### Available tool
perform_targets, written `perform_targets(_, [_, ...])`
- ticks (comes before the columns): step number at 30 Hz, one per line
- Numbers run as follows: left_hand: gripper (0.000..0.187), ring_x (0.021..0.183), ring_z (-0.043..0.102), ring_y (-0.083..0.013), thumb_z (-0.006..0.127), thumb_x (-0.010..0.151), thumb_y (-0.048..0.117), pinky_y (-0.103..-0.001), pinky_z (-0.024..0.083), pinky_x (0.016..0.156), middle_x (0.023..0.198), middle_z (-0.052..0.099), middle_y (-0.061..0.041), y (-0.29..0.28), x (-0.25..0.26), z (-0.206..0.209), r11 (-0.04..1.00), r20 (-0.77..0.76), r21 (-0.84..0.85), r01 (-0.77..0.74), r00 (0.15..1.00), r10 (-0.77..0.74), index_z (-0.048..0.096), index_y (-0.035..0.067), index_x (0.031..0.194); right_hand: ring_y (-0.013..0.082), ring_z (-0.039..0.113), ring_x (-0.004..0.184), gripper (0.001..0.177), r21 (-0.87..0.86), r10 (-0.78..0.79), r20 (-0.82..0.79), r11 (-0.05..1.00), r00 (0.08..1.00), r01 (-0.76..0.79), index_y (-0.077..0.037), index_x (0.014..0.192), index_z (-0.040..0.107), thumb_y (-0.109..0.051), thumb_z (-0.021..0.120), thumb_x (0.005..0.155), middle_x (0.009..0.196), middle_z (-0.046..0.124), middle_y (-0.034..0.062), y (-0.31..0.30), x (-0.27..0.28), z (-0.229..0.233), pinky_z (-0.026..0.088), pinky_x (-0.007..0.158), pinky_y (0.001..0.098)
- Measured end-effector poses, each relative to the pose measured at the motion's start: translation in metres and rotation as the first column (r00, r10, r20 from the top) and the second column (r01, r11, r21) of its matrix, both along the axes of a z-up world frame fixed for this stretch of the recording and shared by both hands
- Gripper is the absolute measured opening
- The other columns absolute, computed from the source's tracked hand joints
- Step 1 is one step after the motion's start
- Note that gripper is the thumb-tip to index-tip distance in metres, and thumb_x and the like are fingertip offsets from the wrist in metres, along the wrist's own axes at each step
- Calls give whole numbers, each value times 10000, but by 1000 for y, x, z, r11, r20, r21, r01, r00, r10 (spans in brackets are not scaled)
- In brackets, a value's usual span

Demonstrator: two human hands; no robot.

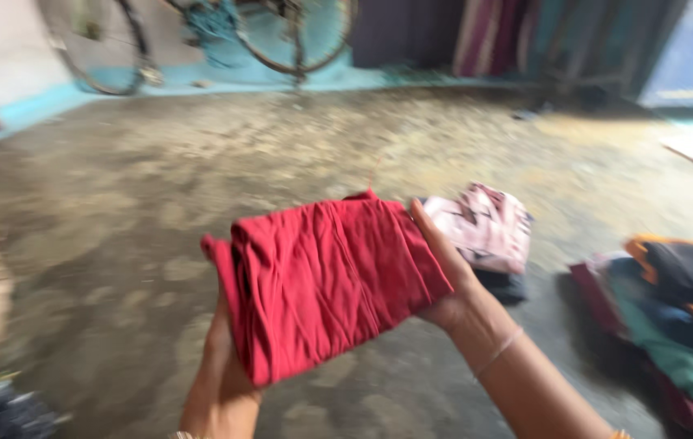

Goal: The person folds several pieces of clothing, including a dark purple top, a red top, a teal garment, a white top, and a pair of grey pants. Each item is smoothed, folded neatly, and placed on a growing stack on the floor.

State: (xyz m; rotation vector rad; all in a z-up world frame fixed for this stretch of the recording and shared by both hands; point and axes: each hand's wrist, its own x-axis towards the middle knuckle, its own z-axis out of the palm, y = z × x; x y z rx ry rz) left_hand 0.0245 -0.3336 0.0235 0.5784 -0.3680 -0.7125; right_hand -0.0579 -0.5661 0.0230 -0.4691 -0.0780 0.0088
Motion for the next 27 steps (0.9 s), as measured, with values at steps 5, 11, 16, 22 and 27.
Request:
perform_targets(5, [708, 1290, 594, -271, 553, 955, 519, -463, 508, 1078, 1476, 582, -152, -98, 2, -5, 981, 16, 159, 108, 994, -112, 512, 18, 1453, 199, 738, 1026, 377, -428, -169, -230, 902, 959, 56, -60, 1258, 682, -242, 678, 929, 1187, 754, 98, -89, -32, -3, 606, 910, 384])
perform_targets(11, [827, 1237, 646, -261, 511, 849, 686, -475, 541, 1013, 1418, 656, -114, -208, -15, -4, 903, -122, 392, 174, 983, -137, 583, 71, 1397, 243, 766, 906, 372, -670, -447, -356, 734, 821, 109, -3, 1203, 673, -101, 721, 848, 1106, 766, 162, -181, -75, 14, 663, 777, 379])
perform_targets(16, [870, 1294, 633, -313, 625, 824, 706, -539, 528, 1040, 1445, 638, -146, -300, -35, -1, 862, 17, 83, 499, 865, -502, 570, 44, 1387, 228, 775, 858, 350, -690, -631, -320, 666, 707, 282, 3, 1166, 686, -104, 717, 834, 1032, 787, 152, -252, -129, 7, 661, 748, 378])
perform_targets(22, [523, 1137, 700, -201, 781, 756, 247, -425, 566, 998, 1238, 740, -67, -412, -72, -21, 797, -23, 453, 400, 898, -438, 675, 59, 1233, 233, 784, 811, 294, -777, -864, -226, 438, 449, 452, 14, 1106, 678, -58, 715, 823, 974, 796, 160, -329, -195, -8, 662, 709, 394])
perform_targets(27, [396, 1037, 733, -233, 753, 803, 126, -430, 579, 963, 1127, 764, -103, -508, -104, -52, 731, -101, 370, 573, 807, -581, 688, 18, 1178, 236, 764, 766, 302, -845, -942, -200, 305, 268, 440, 25, 1112, 696, -105, 737, 842, 920, 783, 156, -397, -251, -36, 655, 688, 381])
